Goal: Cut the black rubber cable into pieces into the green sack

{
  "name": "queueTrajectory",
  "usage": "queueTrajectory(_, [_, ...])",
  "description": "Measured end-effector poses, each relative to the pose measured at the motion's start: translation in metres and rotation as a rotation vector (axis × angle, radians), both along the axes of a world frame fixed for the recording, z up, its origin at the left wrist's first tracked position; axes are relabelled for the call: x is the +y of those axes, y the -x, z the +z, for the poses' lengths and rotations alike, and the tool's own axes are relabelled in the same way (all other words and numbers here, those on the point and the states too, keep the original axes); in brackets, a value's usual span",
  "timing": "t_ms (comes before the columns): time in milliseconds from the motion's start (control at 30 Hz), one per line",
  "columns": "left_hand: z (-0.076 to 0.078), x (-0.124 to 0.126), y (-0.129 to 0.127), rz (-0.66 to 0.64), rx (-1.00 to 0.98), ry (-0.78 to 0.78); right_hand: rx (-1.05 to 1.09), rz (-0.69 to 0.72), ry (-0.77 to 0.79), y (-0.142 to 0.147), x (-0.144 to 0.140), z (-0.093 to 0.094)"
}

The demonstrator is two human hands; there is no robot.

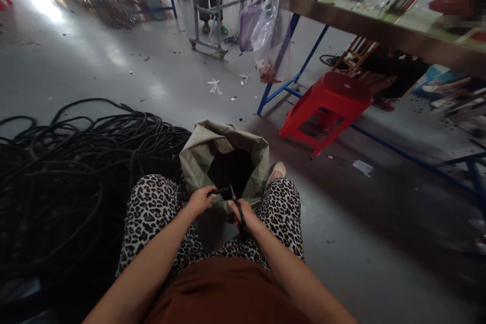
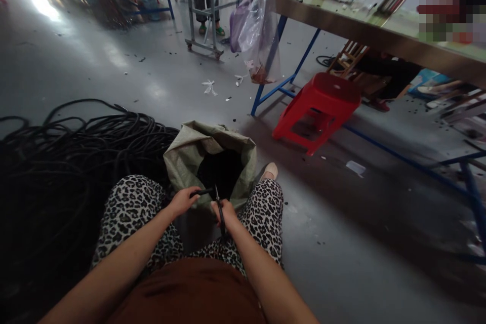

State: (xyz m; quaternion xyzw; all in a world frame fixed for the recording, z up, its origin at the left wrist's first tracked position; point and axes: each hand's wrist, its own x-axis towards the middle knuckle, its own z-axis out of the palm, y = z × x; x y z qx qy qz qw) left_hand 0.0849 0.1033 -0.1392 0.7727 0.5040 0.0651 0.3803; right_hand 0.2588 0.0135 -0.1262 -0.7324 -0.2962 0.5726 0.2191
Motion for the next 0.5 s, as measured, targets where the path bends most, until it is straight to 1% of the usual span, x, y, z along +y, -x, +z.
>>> queueTrajectory(233, [0.0079,0.0009,-0.0033,0.071,-0.032,-0.044,0.201,0.058,-0.049,-0.0019,-0.0073,0.0071])
queueTrajectory(367, [0.0082,0.0005,-0.0033,0.085,-0.06,-0.043,0.25,0.071,-0.083,-0.0012,-0.009,0.0045])
queueTrajectory(500, [0.0062,0.0008,-0.0017,0.064,-0.079,-0.057,0.263,0.079,-0.074,-0.0005,-0.0078,0.0008])
